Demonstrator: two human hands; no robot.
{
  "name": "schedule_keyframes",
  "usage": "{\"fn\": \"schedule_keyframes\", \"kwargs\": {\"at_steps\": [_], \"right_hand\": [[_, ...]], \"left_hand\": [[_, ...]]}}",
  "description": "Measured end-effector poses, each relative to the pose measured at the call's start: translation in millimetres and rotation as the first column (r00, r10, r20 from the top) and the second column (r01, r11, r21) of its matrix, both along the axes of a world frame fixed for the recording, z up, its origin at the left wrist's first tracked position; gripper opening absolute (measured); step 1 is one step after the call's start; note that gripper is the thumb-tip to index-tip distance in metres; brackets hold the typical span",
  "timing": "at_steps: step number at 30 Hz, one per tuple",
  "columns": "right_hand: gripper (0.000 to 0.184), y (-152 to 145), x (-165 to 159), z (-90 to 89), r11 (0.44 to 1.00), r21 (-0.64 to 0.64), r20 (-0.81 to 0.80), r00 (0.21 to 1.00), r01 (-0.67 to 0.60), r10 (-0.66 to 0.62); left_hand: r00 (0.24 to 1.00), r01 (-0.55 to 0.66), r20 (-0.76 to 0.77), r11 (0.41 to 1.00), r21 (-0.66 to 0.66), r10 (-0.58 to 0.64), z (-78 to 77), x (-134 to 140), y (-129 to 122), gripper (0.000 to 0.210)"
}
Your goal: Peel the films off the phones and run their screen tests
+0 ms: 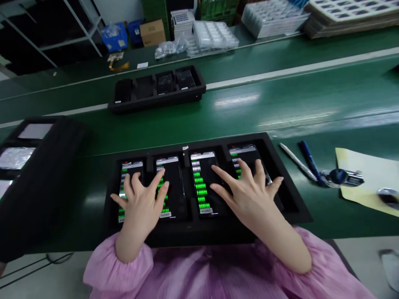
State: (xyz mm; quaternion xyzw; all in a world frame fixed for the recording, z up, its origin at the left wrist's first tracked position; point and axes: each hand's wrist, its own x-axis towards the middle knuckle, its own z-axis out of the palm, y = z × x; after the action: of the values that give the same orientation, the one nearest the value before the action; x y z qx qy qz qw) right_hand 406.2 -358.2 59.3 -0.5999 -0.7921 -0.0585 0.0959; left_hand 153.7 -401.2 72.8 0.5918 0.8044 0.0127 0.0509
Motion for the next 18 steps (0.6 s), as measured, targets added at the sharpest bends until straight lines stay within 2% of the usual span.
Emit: {"fn": "schedule_keyframes", "kwargs": {"at_steps": [2, 4, 7, 9, 11, 14, 18], "right_hand": [[0.046, 10.9, -0.8, 2.9, 1.0, -0.025, -0.021, 1.0, 0.01, -0.01], [0.047, 11.4, 8.8, 7.8, 0.999, -0.039, -0.083, 0.996, -0.024, 0.02], [0.046, 1.6, 42.9, 16.7, 0.991, 0.055, -0.307, 0.943, -0.12, 0.131], [0.041, -4.9, 69.5, 19.7, 0.979, 0.152, -0.413, 0.892, -0.134, 0.186], [0.036, -7.9, 89.9, 17.2, 0.973, 0.193, -0.439, 0.875, -0.129, 0.203], [0.036, -6.3, 102.2, 6.5, 0.972, 0.175, -0.436, 0.873, -0.156, 0.219], [0.035, -3.1, 99.2, -2.3, 0.961, 0.216, -0.382, 0.891, -0.171, 0.244]], "left_hand": [[0.998, -0.03, 0.053, 1.0, -0.005, 0.031, 4.3, -0.5, 13.7, 0.05], [0.996, -0.033, 0.087, 0.999, 0.016, 0.031, 9.0, -4.5, 12.1, 0.049], [0.997, 0.006, 0.08, 0.977, 0.214, -0.024, 16.8, -21.7, -15.3, 0.049], [0.998, 0.029, 0.046, 0.916, 0.401, -0.052, 19.8, -39.4, -40.0, 0.05], [0.999, 0.015, 0.034, 0.867, 0.498, -0.037, 18.2, -57.4, -59.7, 0.049], [0.997, -0.04, 0.075, 0.864, 0.502, 0.003, 8.7, -75.1, -71.9, 0.045], [0.985, -0.134, 0.16, 0.872, 0.47, 0.065, -5.4, -80.4, -69.1, 0.047]]}}
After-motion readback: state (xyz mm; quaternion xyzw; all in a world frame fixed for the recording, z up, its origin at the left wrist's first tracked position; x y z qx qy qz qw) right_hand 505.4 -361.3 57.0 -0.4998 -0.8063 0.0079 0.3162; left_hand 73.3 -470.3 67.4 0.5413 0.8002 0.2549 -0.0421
